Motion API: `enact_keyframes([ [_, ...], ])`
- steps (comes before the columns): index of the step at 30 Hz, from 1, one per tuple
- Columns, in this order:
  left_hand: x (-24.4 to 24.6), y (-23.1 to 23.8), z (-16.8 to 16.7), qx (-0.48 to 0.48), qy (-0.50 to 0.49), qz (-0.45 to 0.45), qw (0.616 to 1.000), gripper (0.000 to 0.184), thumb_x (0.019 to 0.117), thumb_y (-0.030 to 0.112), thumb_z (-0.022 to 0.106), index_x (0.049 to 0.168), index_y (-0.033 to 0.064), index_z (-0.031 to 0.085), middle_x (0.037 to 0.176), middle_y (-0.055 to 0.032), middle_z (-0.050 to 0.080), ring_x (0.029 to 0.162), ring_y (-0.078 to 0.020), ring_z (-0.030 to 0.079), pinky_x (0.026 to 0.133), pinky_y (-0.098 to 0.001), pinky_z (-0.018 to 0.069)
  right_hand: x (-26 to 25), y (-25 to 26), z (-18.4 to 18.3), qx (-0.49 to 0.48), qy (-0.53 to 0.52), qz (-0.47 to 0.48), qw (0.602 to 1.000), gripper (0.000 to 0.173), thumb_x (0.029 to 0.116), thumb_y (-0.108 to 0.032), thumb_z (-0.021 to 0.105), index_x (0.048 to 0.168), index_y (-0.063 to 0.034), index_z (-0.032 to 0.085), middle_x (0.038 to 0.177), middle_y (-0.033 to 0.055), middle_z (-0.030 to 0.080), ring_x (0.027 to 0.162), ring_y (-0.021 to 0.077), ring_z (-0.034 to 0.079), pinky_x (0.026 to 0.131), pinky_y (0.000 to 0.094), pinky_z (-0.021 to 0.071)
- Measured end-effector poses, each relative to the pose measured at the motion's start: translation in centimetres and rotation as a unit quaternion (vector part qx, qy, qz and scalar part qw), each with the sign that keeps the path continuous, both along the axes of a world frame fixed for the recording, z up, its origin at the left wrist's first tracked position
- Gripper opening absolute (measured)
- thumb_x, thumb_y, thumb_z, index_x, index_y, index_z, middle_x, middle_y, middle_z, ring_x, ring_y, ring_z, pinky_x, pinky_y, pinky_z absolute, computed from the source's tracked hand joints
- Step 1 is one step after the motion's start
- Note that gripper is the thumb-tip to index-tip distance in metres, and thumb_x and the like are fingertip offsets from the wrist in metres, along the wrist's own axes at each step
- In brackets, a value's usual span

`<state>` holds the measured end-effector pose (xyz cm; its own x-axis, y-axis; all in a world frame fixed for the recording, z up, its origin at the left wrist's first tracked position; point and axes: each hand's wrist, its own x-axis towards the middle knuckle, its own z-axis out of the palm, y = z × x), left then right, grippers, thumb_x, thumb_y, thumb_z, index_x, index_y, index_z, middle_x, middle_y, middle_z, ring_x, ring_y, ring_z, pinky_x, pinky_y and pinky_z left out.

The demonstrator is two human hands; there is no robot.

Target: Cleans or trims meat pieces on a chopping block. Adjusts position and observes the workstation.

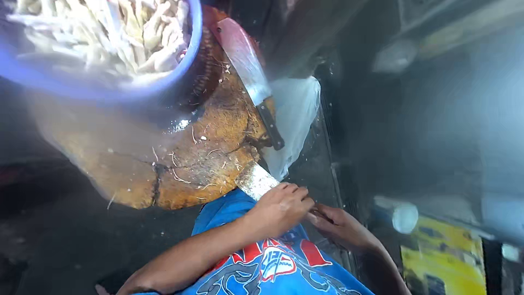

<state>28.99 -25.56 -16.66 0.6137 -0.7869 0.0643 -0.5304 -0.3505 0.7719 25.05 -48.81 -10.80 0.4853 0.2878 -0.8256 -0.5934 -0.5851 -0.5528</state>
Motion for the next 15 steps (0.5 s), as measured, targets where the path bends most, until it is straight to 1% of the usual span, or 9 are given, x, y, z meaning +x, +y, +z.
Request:
enact_keyframes([
  [2, 1.5, -0.8, -1.9, 0.047, 0.023, 0.081, 0.995, 0.046, 0.1069, 0.048, 0.046, 0.098, 0.0087, 0.069, 0.099, -0.0106, 0.068, 0.099, -0.0302, 0.067, 0.091, -0.0481, 0.0546, 2.4, -1.8, -0.7, 0.034, 0.004, 0.039, 0.999, 0.039, 0.1025, -0.042, 0.06, 0.132, -0.0174, 0.066, 0.079, -0.0001, 0.065, 0.059, 0.0093, 0.058, 0.054, 0.0297, 0.0526],
  [3, 2.4, -0.8, -2.7, 0.076, 0.045, 0.106, 0.99, 0.054, 0.1078, 0.051, 0.041, 0.095, 0.0064, 0.07, 0.097, -0.0122, 0.07, 0.098, -0.032, 0.068, 0.09, -0.0503, 0.0544, 3.7, -2.5, -0.6, 0.044, 0.009, 0.067, 0.997, 0.041, 0.1027, -0.038, 0.059, 0.138, -0.0173, 0.062, 0.085, 0.001, 0.067, 0.064, 0.01, 0.061, 0.058, 0.0309, 0.055],
  [5, 3.6, -1.0, -4.2, 0.105, 0.068, 0.138, 0.982, 0.069, 0.1085, 0.056, 0.03, 0.082, 0.0043, 0.067, 0.083, -0.0132, 0.07, 0.086, -0.0325, 0.068, 0.08, -0.051, 0.0522, 5.8, -3.9, 0.1, 0.069, 0.031, 0.104, 0.992, 0.052, 0.1036, -0.032, 0.056, 0.152, -0.0166, 0.048, 0.102, 0.0042, 0.07, 0.075, 0.013, 0.067, 0.068, 0.0335, 0.0603],
  [6, 4.0, -1.2, -4.4, 0.112, 0.073, 0.152, 0.979, 0.072, 0.1086, 0.057, 0.026, 0.077, 0.005, 0.065, 0.077, -0.0124, 0.068, 0.081, -0.0312, 0.068, 0.076, -0.0501, 0.0515, 6.6, -4.5, 0.4, 0.085, 0.046, 0.105, 0.99, 0.055, 0.1041, -0.031, 0.055, 0.156, -0.0178, 0.043, 0.108, 0.0058, 0.071, 0.079, 0.0155, 0.07, 0.071, 0.0353, 0.0625],
  [7, 4.4, -1.5, -4.5, 0.119, 0.077, 0.163, 0.976, 0.074, 0.1087, 0.057, 0.024, 0.075, 0.0054, 0.064, 0.074, -0.0121, 0.068, 0.079, -0.0306, 0.068, 0.075, -0.0503, 0.0519, 7.4, -5.2, 0.5, 0.098, 0.062, 0.104, 0.988, 0.058, 0.1045, -0.032, 0.054, 0.159, -0.0196, 0.038, 0.112, 0.0068, 0.07, 0.078, 0.0173, 0.07, 0.069, 0.0365, 0.0635],
  [9, 4.8, -2.5, -4.3, 0.124, 0.09, 0.187, 0.97, 0.074, 0.1088, 0.056, 0.023, 0.073, 0.0054, 0.063, 0.073, -0.0126, 0.067, 0.08, -0.0309, 0.069, 0.077, -0.0517, 0.0528, 8.4, -6.3, 0.8, 0.091, 0.065, 0.11, 0.988, 0.061, 0.1049, -0.034, 0.052, 0.162, -0.0237, 0.033, 0.103, 0.0056, 0.07, 0.065, 0.0164, 0.065, 0.056, 0.0344, 0.0597],
  [11, 5.1, -3.1, -4.2, 0.122, 0.093, 0.213, 0.965, 0.071, 0.1092, 0.053, 0.024, 0.073, 0.0049, 0.062, 0.075, -0.0135, 0.067, 0.081, -0.0317, 0.07, 0.079, -0.0523, 0.0533, 9.0, -6.6, 0.8, 0.064, 0.016, 0.099, 0.993, 0.057, 0.1052, -0.033, 0.053, 0.16, -0.0247, 0.04, 0.092, 0.005, 0.069, 0.054, 0.0142, 0.056, 0.045, 0.0308, 0.0518],
  [13, 5.4, -3.0, -4.0, 0.115, 0.103, 0.229, 0.961, 0.068, 0.1098, 0.05, 0.025, 0.074, 0.0047, 0.062, 0.077, -0.0136, 0.068, 0.084, -0.0311, 0.07, 0.082, -0.0511, 0.0523, 9.3, -6.2, 1.1, 0.053, -0.031, 0.082, 0.995, 0.051, 0.1054, -0.028, 0.054, 0.155, -0.0217, 0.048, 0.088, 0.0048, 0.068, 0.048, 0.012, 0.051, 0.039, 0.0275, 0.0469],
  [15, 5.4, -1.9, -4.1, 0.094, 0.087, 0.258, 0.958, 0.065, 0.1101, 0.046, 0.027, 0.073, 0.0052, 0.061, 0.076, -0.0123, 0.068, 0.083, -0.0291, 0.07, 0.081, -0.0485, 0.0533, 9.6, -4.4, 1.6, 0.031, -0.058, 0.076, 0.995, 0.046, 0.1062, -0.025, 0.053, 0.152, -0.0197, 0.053, 0.085, 0.0039, 0.068, 0.046, 0.0111, 0.05, 0.038, 0.0266, 0.0451],
])
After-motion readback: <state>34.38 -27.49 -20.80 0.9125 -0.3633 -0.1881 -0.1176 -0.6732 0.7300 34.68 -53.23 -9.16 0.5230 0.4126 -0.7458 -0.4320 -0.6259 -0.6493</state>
